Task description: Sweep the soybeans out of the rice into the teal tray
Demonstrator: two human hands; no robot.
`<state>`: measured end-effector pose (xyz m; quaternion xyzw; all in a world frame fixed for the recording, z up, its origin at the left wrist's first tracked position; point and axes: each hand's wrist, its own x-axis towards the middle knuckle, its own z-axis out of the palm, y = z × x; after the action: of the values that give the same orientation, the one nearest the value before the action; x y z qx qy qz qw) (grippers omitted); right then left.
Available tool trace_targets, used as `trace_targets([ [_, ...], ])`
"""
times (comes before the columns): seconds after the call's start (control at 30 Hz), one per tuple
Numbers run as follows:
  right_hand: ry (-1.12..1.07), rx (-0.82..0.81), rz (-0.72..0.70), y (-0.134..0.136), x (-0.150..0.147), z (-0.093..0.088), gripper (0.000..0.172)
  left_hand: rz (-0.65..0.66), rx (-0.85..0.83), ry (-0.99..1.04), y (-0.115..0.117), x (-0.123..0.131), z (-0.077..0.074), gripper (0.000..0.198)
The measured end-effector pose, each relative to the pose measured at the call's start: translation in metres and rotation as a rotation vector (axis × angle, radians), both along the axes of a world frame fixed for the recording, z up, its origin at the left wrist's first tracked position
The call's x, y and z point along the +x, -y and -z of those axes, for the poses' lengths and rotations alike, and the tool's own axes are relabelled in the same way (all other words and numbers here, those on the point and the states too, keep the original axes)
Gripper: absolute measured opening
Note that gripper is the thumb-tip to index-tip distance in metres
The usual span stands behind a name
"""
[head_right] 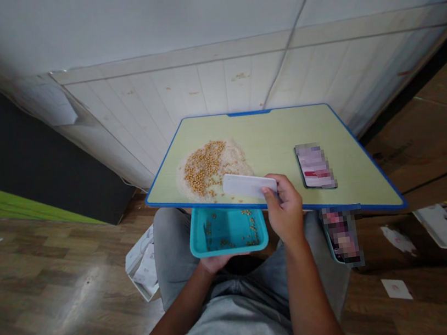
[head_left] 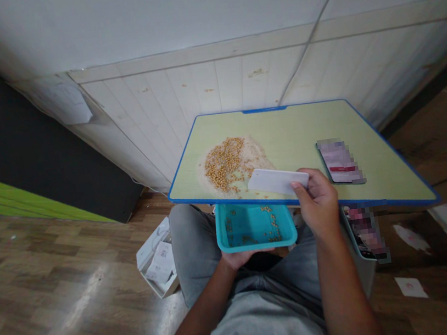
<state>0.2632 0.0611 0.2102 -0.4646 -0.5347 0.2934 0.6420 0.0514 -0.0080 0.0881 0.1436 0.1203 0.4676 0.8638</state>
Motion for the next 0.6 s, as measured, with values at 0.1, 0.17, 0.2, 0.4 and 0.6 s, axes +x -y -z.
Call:
trace_targets([
  [0.1, -0.023, -0.022, -0.02, 0.001, -0.002, 0.0, 0.018, 0.003, 0.024, 0.03, -0.001, 0.0, 0.002, 0.096],
  [0.17, -0.041, -0.033, -0.013, 0.002, -0.002, -0.001, 0.018, 0.005, 0.025, 0.034, -0.002, 0.0, 0.003, 0.095],
  [0.2, -0.047, -0.036, -0.007, 0.002, -0.002, -0.002, 0.018, 0.007, 0.025, 0.036, -0.002, 0.0, 0.004, 0.094],
  [0.4, -0.078, -0.037, 0.043, 0.004, -0.001, -0.005, 0.021, -0.011, -0.007, 0.026, 0.0, -0.001, 0.004, 0.09],
  [0.6, -0.093, -0.069, -0.011, 0.009, -0.012, -0.01, 0.023, -0.033, -0.113, -0.1, 0.001, 0.003, -0.008, 0.091],
])
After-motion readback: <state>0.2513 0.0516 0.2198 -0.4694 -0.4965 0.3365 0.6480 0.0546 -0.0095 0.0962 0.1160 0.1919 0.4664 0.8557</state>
